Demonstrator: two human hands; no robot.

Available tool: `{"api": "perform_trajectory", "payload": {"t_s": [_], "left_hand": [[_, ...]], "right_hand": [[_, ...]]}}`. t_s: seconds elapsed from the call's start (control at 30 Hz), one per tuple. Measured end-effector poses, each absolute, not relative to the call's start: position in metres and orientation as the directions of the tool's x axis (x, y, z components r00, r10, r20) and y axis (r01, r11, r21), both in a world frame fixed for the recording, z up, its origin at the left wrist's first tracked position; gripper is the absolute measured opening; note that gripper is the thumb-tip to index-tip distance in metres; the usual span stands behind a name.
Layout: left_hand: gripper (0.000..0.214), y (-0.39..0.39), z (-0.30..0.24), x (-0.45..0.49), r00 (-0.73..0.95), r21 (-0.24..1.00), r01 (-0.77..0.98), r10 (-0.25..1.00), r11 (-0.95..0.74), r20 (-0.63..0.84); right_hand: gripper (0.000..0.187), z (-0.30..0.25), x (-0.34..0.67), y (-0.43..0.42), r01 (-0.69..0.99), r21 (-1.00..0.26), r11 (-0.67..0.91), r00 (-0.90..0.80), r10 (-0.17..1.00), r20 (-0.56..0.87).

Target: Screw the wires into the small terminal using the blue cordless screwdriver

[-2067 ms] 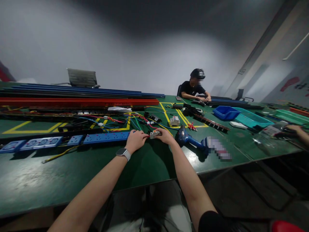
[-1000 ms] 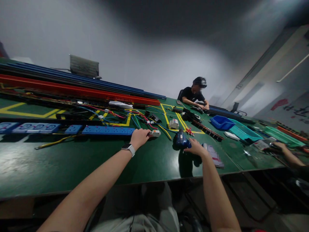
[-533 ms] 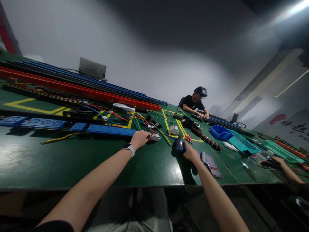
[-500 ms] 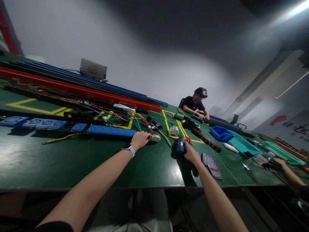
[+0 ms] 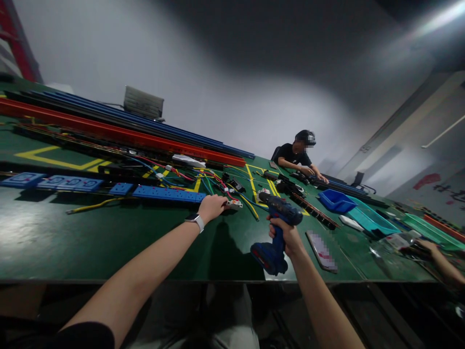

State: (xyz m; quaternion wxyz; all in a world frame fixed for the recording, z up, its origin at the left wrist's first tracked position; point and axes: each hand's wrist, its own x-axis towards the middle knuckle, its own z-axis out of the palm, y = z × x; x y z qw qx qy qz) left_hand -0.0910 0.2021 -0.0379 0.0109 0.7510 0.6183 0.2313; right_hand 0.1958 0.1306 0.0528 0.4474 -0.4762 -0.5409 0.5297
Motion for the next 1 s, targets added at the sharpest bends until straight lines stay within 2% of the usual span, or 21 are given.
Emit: {"api": "perform_trajectory", "payload": {"t_s": [0.1,0.2,0.4,0.6,1.0], "left_hand": [[0.026,0.202,-0.038,-0.091,0.146,0.278,0.927,0.923,-0.253,0.356],[0.025,0.202,-0.039,-0.092,0.143,0.267,0.932,0.923,-0.247,0.357],[0.026,0.202,-0.04,-0.093,0.139,0.255,0.937,0.924,-0.24,0.357],[0.024,0.203,-0.038,-0.091,0.112,0.291,0.933,0.939,-0.212,0.325],[0.027,0.201,-0.036,-0.089,0.119,0.273,0.937,0.932,-0.219,0.341]], "right_hand": [[0.03,0.052,0.182,0.114,0.097,-0.995,-0.02,-0.236,0.971,-0.043],[0.027,0.055,0.172,0.103,0.228,-0.974,-0.014,-0.302,0.95,-0.084],[0.02,0.065,0.152,0.091,0.393,-0.919,-0.041,-0.295,0.94,-0.169],[0.012,0.061,0.14,0.092,0.412,-0.91,-0.041,-0.263,0.951,-0.161],[0.005,0.06,0.135,0.092,0.419,-0.906,-0.059,-0.236,0.957,-0.171]]}}
